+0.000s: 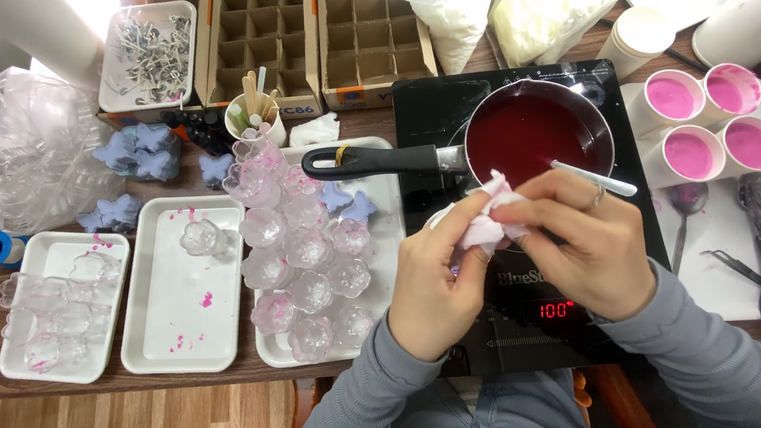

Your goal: The person stirs a red liquid in a saucepan on an induction cooktop, then scoops the liquid into a paper cup. They wipe the cup's rim with a tissue, cut the cup's top edge with scissors, and continue wiping the cup's interior and exterior.

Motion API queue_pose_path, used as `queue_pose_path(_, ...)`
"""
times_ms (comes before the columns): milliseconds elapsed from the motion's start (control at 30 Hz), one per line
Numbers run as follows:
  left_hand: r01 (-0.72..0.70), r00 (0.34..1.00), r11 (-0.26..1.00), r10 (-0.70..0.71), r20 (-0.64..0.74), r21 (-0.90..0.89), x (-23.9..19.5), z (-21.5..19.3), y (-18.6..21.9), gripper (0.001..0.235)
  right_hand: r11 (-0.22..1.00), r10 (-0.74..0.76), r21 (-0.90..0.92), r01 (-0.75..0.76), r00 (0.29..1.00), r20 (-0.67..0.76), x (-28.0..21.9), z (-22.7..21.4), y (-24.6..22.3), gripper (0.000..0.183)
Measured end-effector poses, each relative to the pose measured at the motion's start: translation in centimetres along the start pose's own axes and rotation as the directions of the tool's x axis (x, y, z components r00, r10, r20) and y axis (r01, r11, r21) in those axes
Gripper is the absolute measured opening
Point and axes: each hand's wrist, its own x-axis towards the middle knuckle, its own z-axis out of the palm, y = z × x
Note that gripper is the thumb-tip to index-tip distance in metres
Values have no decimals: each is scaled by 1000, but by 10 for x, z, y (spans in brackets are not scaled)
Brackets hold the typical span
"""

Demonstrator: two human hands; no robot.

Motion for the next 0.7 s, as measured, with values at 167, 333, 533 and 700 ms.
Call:
queue_pose_path(167, 1, 1000, 997, -1, 3, 81, -6, 2, 5, 35, 1000, 14, -22, -14, 1000, -8, -5, -6, -2, 16)
queue_pose_path(333, -70, 996, 984, 76, -35, 164, -14, -3, 9, 22, 998, 36, -54, -35, 999, 7, -11, -23, -6, 16)
queue_pose_path(533, -143, 989, 943, 143, 19, 300, -28, -10, 12, 17, 985, 76, -159, -67, 996, 52, -37, -39, -2, 22)
queue_pose_path(700, -203, 964, 966, 168, 208, 159, -36, 3, 10, 27, 996, 69, 45, -81, 970, 232, -50, -49, -2, 42)
